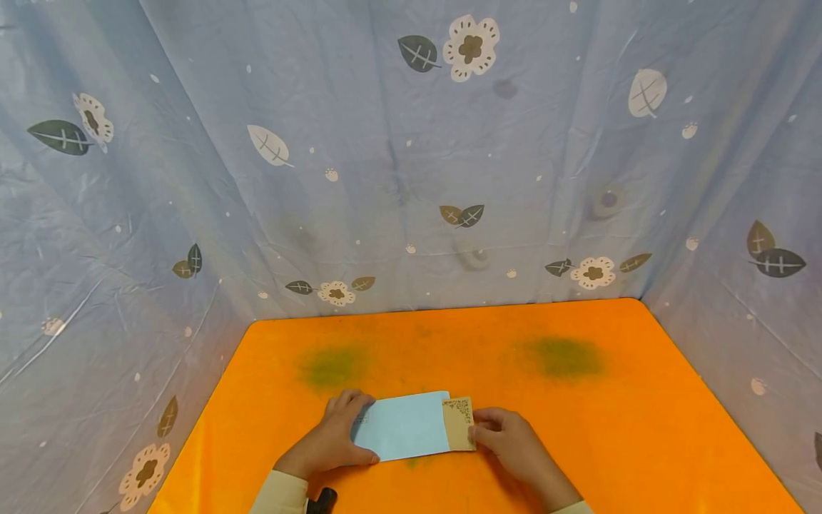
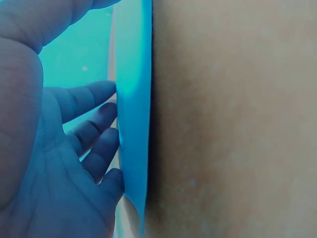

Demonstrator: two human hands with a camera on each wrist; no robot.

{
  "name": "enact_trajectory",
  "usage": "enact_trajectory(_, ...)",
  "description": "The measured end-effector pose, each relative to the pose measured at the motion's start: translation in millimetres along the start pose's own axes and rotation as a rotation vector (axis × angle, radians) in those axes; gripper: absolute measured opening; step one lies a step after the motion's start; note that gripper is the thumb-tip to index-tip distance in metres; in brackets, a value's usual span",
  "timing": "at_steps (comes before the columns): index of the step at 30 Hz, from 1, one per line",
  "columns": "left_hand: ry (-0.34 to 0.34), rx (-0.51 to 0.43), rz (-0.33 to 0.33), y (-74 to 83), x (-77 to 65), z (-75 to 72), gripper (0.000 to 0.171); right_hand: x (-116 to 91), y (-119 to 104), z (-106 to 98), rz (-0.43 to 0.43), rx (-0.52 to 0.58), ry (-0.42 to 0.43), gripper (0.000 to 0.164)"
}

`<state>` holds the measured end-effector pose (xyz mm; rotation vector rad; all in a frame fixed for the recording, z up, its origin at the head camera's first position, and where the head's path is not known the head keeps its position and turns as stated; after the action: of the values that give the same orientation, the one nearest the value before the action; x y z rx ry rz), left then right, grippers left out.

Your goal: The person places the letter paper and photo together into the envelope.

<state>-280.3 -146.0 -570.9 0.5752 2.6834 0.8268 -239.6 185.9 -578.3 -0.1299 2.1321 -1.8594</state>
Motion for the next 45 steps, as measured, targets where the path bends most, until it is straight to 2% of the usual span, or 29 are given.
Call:
enact_trajectory(7, 0.002, 0.0, -0.004, -0.9, -0.2, 0.1, 0.099, 0, -4, -6, -0.009, -0.024, 0.118, 0.05)
enact_trajectory(14, 0.007, 0.003, 0.0, -1.5, 1.1, -0.7, 0.1, 0, -5, -4, -0.018, 0.014, 0.117, 0.049)
enact_trajectory(23, 0.003, -0.007, 0.005, -0.1, 0.1, -0.7, 0.1, -1, -5, 1, -0.012, 0.068, 0.033, 0.05)
enact_trajectory(45, 0.001, -0.014, 0.003, 1.7, -0.8, -1.8, 0.1, -1, -5, 11, -0.022, 0.107, -0.081, 0.048)
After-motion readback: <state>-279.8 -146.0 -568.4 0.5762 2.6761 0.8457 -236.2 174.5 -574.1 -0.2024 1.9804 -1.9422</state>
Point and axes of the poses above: each hand's wrist, its own x-axis towards the middle knuckle, its own z-axis out of the palm, y = z × x, the point moved 6 cm from there along x, towards the middle knuckle, and after that the axes turned 4 degrees about x, right-handed, at the moved point
